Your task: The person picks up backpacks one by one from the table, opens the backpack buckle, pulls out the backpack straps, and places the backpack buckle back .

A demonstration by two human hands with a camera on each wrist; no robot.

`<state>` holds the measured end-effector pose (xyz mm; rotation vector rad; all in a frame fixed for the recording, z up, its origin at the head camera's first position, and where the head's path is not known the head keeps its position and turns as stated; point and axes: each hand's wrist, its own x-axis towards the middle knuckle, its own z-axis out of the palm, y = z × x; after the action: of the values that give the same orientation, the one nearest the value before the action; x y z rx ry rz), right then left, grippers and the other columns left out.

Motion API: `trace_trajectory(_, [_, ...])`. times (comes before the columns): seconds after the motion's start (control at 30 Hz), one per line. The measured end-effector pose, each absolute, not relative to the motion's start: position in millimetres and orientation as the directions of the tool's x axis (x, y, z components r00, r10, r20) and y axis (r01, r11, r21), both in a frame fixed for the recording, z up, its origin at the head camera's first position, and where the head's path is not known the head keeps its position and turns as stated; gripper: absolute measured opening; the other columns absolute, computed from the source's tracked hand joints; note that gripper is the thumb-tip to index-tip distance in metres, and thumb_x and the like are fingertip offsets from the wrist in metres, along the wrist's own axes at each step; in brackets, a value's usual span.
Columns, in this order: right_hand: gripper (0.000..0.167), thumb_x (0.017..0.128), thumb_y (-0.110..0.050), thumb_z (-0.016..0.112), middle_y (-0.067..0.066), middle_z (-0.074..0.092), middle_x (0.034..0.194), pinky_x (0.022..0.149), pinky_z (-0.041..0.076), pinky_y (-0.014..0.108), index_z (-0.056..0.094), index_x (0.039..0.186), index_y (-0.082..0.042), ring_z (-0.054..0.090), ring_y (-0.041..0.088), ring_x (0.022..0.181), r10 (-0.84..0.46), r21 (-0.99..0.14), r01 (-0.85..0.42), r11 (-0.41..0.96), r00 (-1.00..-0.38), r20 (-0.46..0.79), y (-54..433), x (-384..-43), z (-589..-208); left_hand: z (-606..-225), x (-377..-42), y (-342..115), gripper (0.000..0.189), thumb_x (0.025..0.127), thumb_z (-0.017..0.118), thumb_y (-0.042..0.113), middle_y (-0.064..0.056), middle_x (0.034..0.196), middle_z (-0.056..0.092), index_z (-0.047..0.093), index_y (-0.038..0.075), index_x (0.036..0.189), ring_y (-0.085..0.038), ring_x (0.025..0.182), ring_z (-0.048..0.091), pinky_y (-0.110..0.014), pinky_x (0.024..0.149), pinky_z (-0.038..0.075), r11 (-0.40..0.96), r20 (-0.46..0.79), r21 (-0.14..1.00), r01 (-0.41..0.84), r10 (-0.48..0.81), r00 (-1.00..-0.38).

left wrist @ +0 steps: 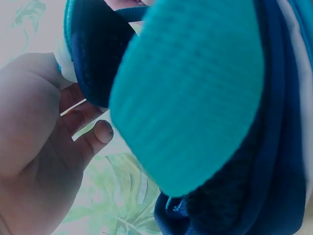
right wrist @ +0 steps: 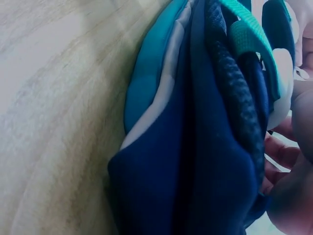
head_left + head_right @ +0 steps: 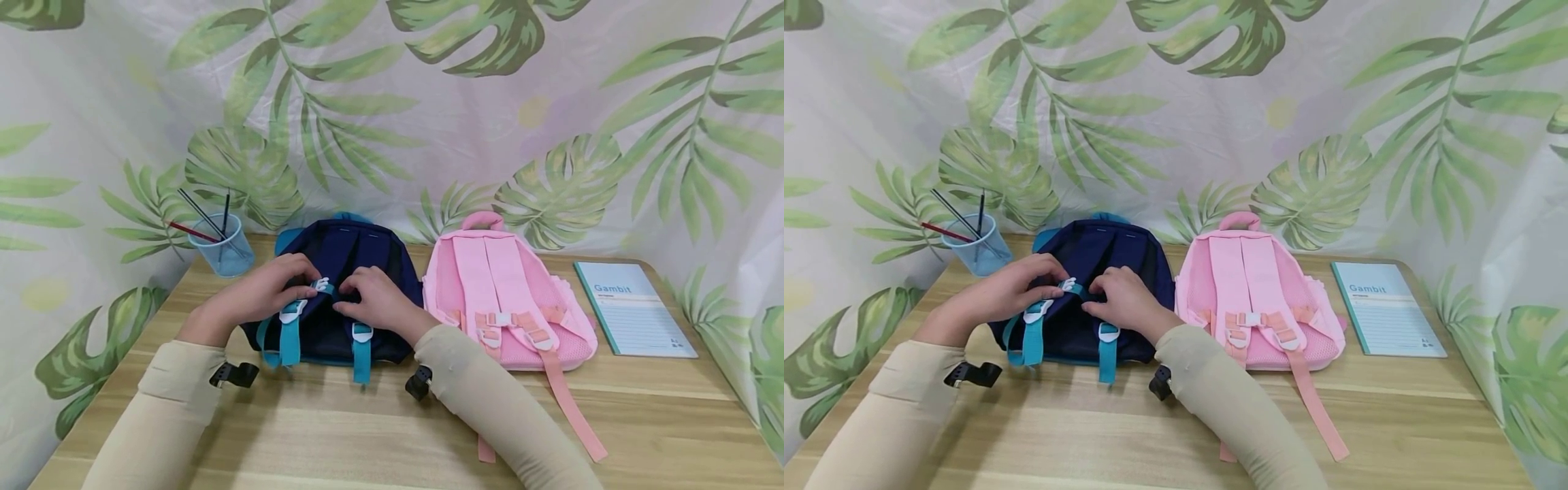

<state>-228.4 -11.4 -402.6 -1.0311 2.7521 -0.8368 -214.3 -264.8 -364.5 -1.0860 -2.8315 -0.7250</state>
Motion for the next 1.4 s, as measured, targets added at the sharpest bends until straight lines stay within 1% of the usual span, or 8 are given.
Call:
trace_trajectory(0.13, [0.029, 0.103, -0.029, 0.075, 0.011, 0.074, 0.120, 0.100, 0.051, 0.039, 0.078, 0.121, -0.006, 0.064, 0.027, 0.112, -0.638, -0.527, -0.596, 0.606, -0.760, 0.126, -14, -229, -404, -363, -214, -266, 0.012, 0.103, 0.074, 0.012, 0.004, 0.107, 0.068, 0.071, 0.015, 0.114, -0.011, 0.095, 0.060, -0.039, 0.086, 0.055, 0.640, 0.202, 0.416, 0.646, 0.628, -0.752])
trace_trajectory(0.37, [0.027, 0.104, -0.025, 0.074, 0.012, 0.075, 0.118, 0.103, 0.055, 0.040, 0.077, 0.120, -0.004, 0.068, 0.026, 0.112, -0.640, -0.538, -0.610, 0.582, -0.752, 0.160, -17, -230, -404, -361, -214, -266, 0.010, 0.104, 0.072, 0.013, 0.003, 0.107, 0.068, 0.071, 0.015, 0.114, -0.012, 0.096, 0.060, -0.042, 0.088, 0.055, 0.651, 0.195, 0.429, 0.627, 0.610, -0.768])
trace_trajectory(0.47, [0.027, 0.104, -0.025, 0.073, 0.011, 0.075, 0.118, 0.101, 0.056, 0.039, 0.076, 0.121, -0.005, 0.069, 0.025, 0.110, -0.633, -0.555, -0.593, 0.583, -0.760, 0.147, -17, -230, -403, -361, -213, -266, 0.011, 0.103, 0.073, 0.012, 0.003, 0.107, 0.068, 0.071, 0.015, 0.114, -0.012, 0.096, 0.060, -0.042, 0.088, 0.055, 0.652, 0.202, 0.429, 0.625, 0.605, -0.770])
trace_trajectory(0.67, [0.026, 0.105, -0.025, 0.072, 0.008, 0.076, 0.115, 0.093, 0.058, 0.032, 0.076, 0.123, -0.006, 0.070, 0.020, 0.102, -0.609, -0.604, -0.546, 0.580, -0.783, 0.123, -16, -229, -400, -363, -212, -267, 0.011, 0.103, 0.073, 0.012, 0.002, 0.109, 0.069, 0.071, 0.014, 0.114, -0.013, 0.098, 0.060, -0.042, 0.088, 0.055, 0.657, 0.193, 0.442, 0.611, 0.596, -0.780])
trace_trajectory(0.87, [0.025, 0.105, -0.025, 0.072, 0.006, 0.077, 0.110, 0.087, 0.057, 0.027, 0.076, 0.123, -0.007, 0.069, 0.016, 0.095, -0.583, -0.667, -0.503, 0.549, -0.803, 0.125, -11, -228, -396, -363, -213, -268, 0.011, 0.104, 0.072, 0.012, 0.000, 0.108, 0.069, 0.071, 0.013, 0.114, -0.015, 0.097, 0.060, -0.043, 0.088, 0.055, 0.659, 0.196, 0.446, 0.606, 0.589, -0.784])
trace_trajectory(1.1, [0.024, 0.106, -0.024, 0.071, 0.005, 0.076, 0.106, 0.082, 0.054, 0.022, 0.076, 0.122, -0.007, 0.065, 0.014, 0.090, -0.569, -0.691, -0.508, 0.514, -0.805, 0.168, -8, -229, -393, -363, -212, -268, 0.011, 0.104, 0.073, 0.012, 0.000, 0.108, 0.069, 0.072, 0.013, 0.115, -0.015, 0.097, 0.059, -0.046, 0.089, 0.055, 0.666, 0.190, 0.445, 0.599, 0.583, -0.790])
trace_trajectory(1.27, [0.023, 0.105, -0.023, 0.072, 0.006, 0.076, 0.106, 0.082, 0.054, 0.022, 0.076, 0.120, -0.006, 0.065, 0.016, 0.091, -0.548, -0.711, -0.521, 0.472, -0.805, 0.226, -4, -229, -389, -363, -212, -268, 0.011, 0.103, 0.073, 0.012, 0.000, 0.108, 0.069, 0.072, 0.013, 0.115, -0.016, 0.097, 0.059, -0.047, 0.089, 0.055, 0.671, 0.185, 0.443, 0.595, 0.581, -0.793])
trace_trajectory(1.4, [0.022, 0.104, -0.025, 0.074, 0.006, 0.075, 0.108, 0.084, 0.054, 0.023, 0.074, 0.118, -0.008, 0.065, 0.017, 0.094, -0.509, -0.776, -0.476, 0.413, -0.828, 0.237, -1, -229, -387, -363, -212, -268, 0.012, 0.103, 0.073, 0.012, 0.000, 0.108, 0.069, 0.071, 0.013, 0.115, -0.016, 0.096, 0.058, -0.047, 0.088, 0.055, 0.672, 0.180, 0.451, 0.587, 0.576, -0.797])
